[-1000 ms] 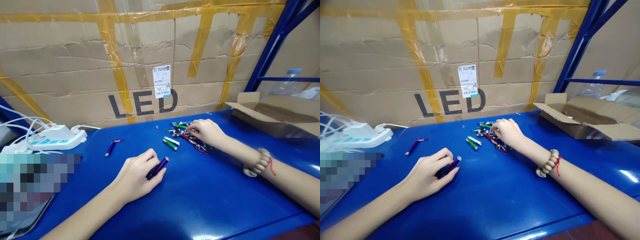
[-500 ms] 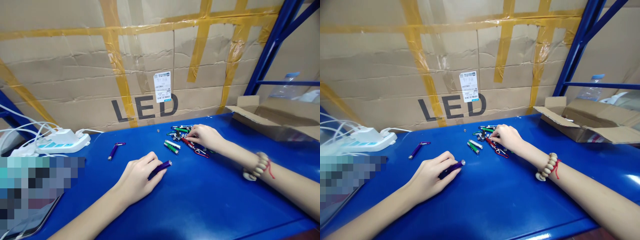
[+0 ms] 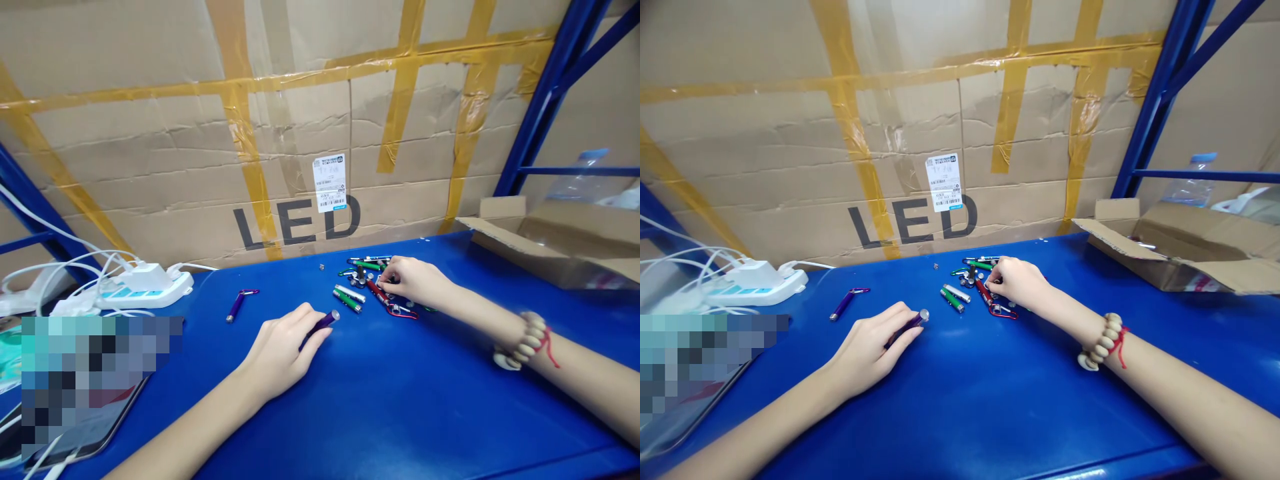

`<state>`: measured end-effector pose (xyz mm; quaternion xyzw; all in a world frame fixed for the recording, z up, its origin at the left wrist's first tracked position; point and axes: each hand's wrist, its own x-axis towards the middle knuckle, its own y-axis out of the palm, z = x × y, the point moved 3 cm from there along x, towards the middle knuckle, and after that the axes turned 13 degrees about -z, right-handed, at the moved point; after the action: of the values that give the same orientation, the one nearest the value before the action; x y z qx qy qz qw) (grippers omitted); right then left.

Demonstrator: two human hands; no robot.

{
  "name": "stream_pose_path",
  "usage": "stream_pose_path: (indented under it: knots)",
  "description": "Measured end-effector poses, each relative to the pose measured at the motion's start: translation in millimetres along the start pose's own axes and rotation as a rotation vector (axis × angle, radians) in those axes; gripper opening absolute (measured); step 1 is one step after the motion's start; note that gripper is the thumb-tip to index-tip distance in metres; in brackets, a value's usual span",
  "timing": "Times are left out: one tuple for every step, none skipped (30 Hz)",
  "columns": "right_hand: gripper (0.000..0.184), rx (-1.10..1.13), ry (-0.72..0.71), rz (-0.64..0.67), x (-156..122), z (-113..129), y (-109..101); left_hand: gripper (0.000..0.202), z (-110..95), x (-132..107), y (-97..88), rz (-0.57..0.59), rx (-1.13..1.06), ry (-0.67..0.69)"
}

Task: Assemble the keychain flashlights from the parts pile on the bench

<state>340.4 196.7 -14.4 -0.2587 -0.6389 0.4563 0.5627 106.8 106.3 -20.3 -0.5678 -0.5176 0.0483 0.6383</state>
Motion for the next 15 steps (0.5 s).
stream_pose_path:
  knots:
    - [0.014,-0.002,0.002,0.001,-0.2,0.3,-0.5,0.020,0.2,0.2,0.1,0.000,0.005,-0.001]
    - [0.014,-0.006,0.002,0.002,-0.5,0.7,-1.0,0.020,0.3,0.3,0.2,-0.001,0.010,-0.001]
    - [0.014,-0.010,0.001,0.002,-0.8,1.1,-1.4,0.020,0.3,0.3,0.3,-0.002,0.015,-0.002]
    - [0.015,-0.015,-0.001,0.002,-1.0,1.5,-1.7,0.020,0.3,0.3,0.3,-0.004,0.018,-0.003]
    - [0.015,-0.021,-0.003,0.001,-1.2,1.8,-1.7,0.020,0.4,0.3,0.3,-0.005,0.021,-0.005]
    - [0.014,-0.027,-0.006,0.000,-1.4,2.0,-1.3,0.020,0.5,0.2,0.4,-0.005,0.024,-0.008]
    - [0.014,-0.034,-0.009,-0.002,-1.4,2.1,-0.7,0.019,0.6,0.2,0.4,-0.006,0.027,-0.010]
    - [0.014,-0.042,-0.013,-0.004,-1.5,2.1,0.3,0.019,0.7,0.2,0.4,-0.008,0.027,-0.011]
    - [0.013,-0.049,-0.017,-0.006,-1.5,2.0,1.6,0.019,0.9,0.2,0.5,-0.009,0.026,-0.012]
    - [0.014,-0.056,-0.022,-0.008,-1.5,1.8,2.9,0.019,0.9,0.2,0.5,-0.011,0.023,-0.009]
    - [0.014,-0.063,-0.028,-0.009,-1.5,1.7,4.1,0.019,0.9,0.3,0.5,-0.016,0.019,-0.005]
    - [0.014,-0.068,-0.035,-0.011,-1.5,1.6,5.2,0.019,0.9,0.3,0.3,-0.023,0.013,0.000]
    - [0.015,-0.073,-0.044,-0.012,-1.6,1.7,6.0,0.019,0.9,0.3,0.1,-0.031,0.008,0.004]
    - [0.016,-0.077,-0.055,-0.014,-1.7,2.0,6.5,0.019,1.0,0.3,-0.1,-0.039,0.002,0.006]
    - [0.017,-0.082,-0.066,-0.017,-1.9,2.5,6.6,0.019,1.1,0.3,-0.5,-0.050,-0.004,0.007]
